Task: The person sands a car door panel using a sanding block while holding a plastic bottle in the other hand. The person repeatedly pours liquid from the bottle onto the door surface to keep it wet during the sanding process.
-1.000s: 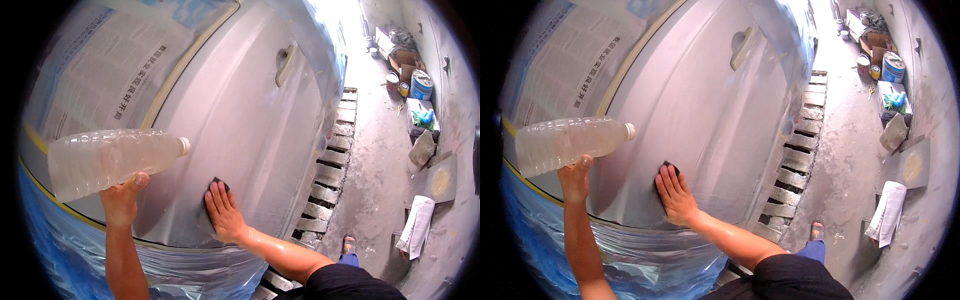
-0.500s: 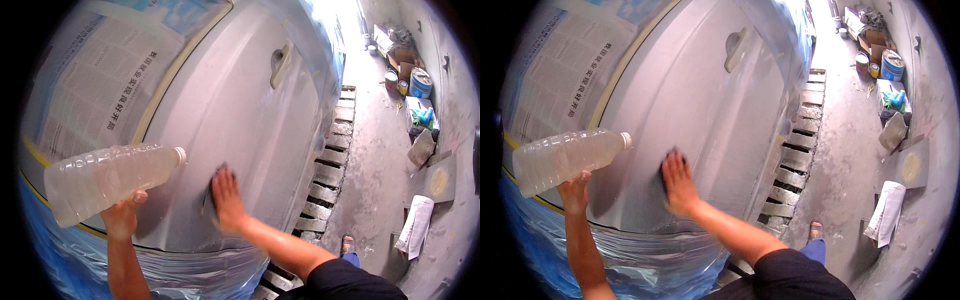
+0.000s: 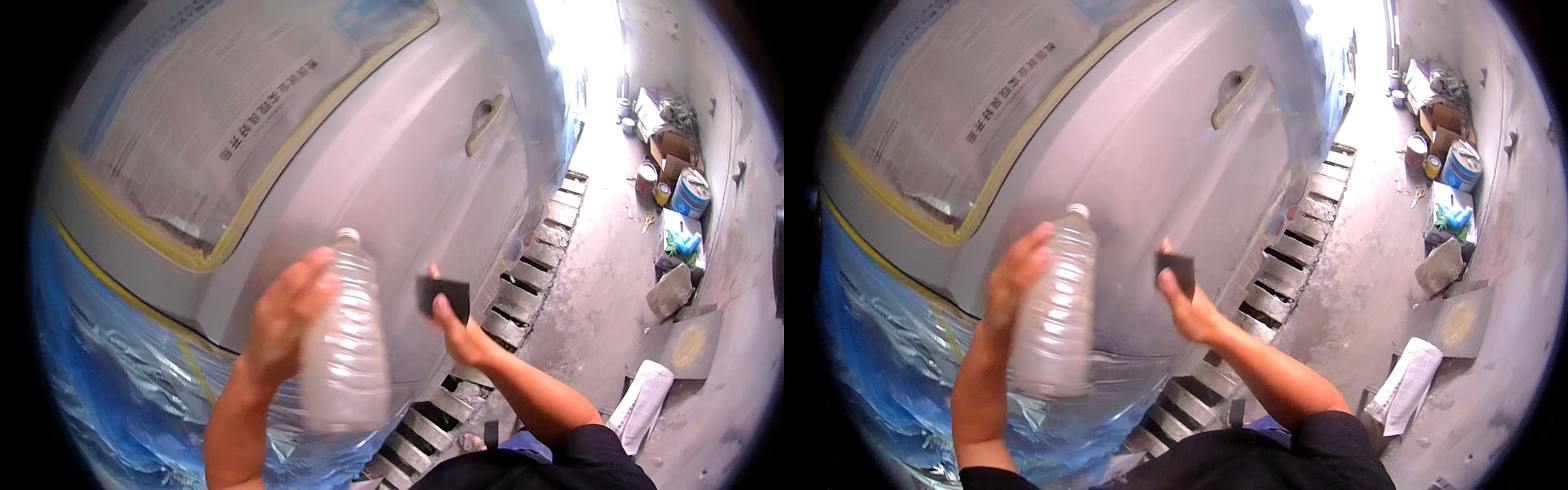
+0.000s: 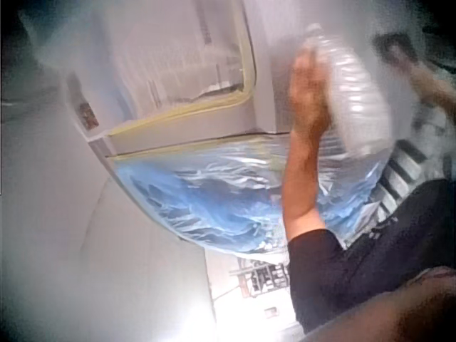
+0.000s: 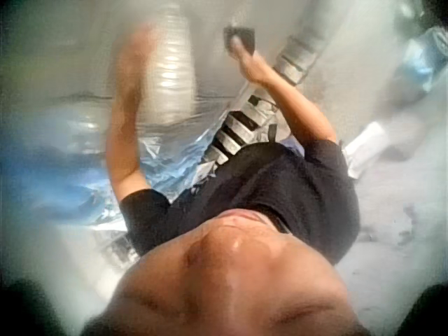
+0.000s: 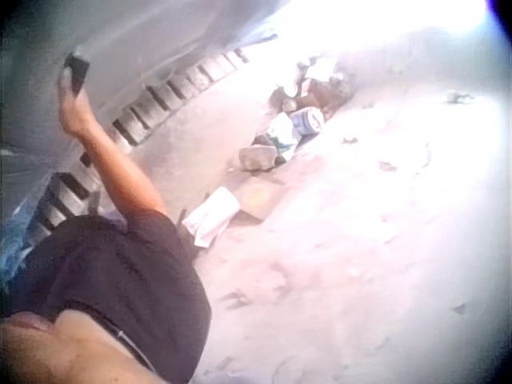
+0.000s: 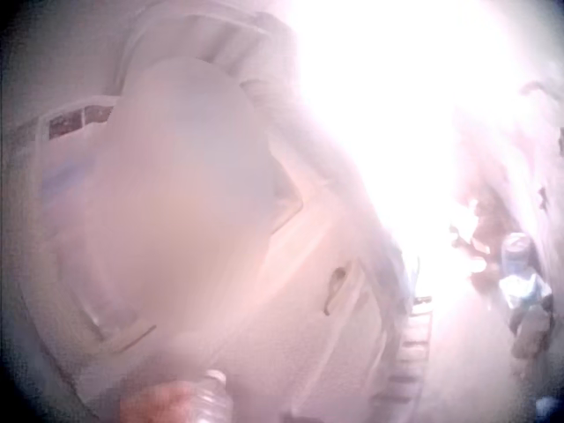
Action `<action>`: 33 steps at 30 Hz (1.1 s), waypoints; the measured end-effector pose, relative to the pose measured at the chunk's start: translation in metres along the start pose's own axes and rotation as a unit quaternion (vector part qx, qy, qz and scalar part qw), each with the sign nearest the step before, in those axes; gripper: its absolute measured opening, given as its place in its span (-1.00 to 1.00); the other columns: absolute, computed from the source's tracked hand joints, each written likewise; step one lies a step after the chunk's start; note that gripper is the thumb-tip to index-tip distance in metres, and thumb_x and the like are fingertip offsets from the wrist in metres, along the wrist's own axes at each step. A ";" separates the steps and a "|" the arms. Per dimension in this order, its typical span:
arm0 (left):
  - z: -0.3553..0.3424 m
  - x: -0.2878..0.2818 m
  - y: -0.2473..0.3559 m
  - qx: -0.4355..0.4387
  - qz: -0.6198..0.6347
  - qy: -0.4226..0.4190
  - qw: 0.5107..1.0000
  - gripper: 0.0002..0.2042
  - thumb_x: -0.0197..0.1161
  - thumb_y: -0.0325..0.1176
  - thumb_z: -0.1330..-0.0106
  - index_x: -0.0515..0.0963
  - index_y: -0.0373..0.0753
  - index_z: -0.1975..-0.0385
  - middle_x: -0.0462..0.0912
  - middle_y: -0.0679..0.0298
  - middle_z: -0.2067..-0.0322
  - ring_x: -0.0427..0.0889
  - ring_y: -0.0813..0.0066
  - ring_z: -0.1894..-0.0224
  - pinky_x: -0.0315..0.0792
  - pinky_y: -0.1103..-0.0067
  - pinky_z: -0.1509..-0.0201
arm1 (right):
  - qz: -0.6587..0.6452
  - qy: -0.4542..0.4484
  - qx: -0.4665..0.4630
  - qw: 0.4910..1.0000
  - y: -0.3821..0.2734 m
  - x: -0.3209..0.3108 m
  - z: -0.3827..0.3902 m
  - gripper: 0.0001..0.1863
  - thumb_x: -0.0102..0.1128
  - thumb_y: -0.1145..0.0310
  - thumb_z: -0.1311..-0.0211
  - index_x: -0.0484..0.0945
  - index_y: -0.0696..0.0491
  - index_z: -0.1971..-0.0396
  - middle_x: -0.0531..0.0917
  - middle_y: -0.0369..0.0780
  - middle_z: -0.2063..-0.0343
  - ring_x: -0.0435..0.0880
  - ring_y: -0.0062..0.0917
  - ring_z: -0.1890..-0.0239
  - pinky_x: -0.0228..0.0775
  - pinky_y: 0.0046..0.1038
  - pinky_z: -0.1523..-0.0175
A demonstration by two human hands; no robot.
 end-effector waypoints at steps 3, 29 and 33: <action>0.014 0.035 0.017 0.077 -0.113 -0.080 0.987 -0.63 0.19 -0.41 -0.22 0.41 -0.08 -0.06 0.48 0.07 -0.10 0.51 0.03 -0.11 0.48 0.31 -0.11 | -0.071 -0.122 0.095 0.985 -0.034 0.029 0.039 -0.14 -0.44 -0.27 -0.38 -0.24 0.09 -0.43 -0.03 -0.11 -0.40 -0.02 -0.39 -0.41 0.00 -0.30 -0.37; 0.136 0.022 -0.021 -0.133 -0.419 -0.265 0.858 -0.10 0.09 0.20 -0.20 -0.07 -0.22 -0.41 -0.26 0.15 -0.46 -0.34 0.26 -0.50 -0.37 0.20 -0.50 | 0.902 -0.138 -0.195 0.359 -0.223 0.062 -0.028 -0.35 0.40 0.36 -0.04 0.41 -0.26 -0.19 0.66 -0.20 0.26 0.71 -0.43 0.19 0.55 -0.43 0.10; 0.121 0.040 -0.023 -0.126 -0.428 -0.293 0.845 -0.14 0.03 0.21 -0.23 -0.05 -0.21 -0.41 -0.25 0.13 -0.46 -0.34 0.26 -0.50 -0.40 0.15 -0.49 | 0.914 -0.104 -0.203 0.336 -0.226 0.087 -0.017 -0.32 0.32 0.43 -0.08 0.34 -0.31 -0.24 0.65 -0.19 0.24 0.71 -0.44 0.16 0.53 -0.45 0.04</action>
Point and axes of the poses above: each hand's wrist, its own z-axis away from the middle knuckle, its own x-axis out of the palm, y = z × x, the point moved 2 cm from there along -z, towards the middle knuckle
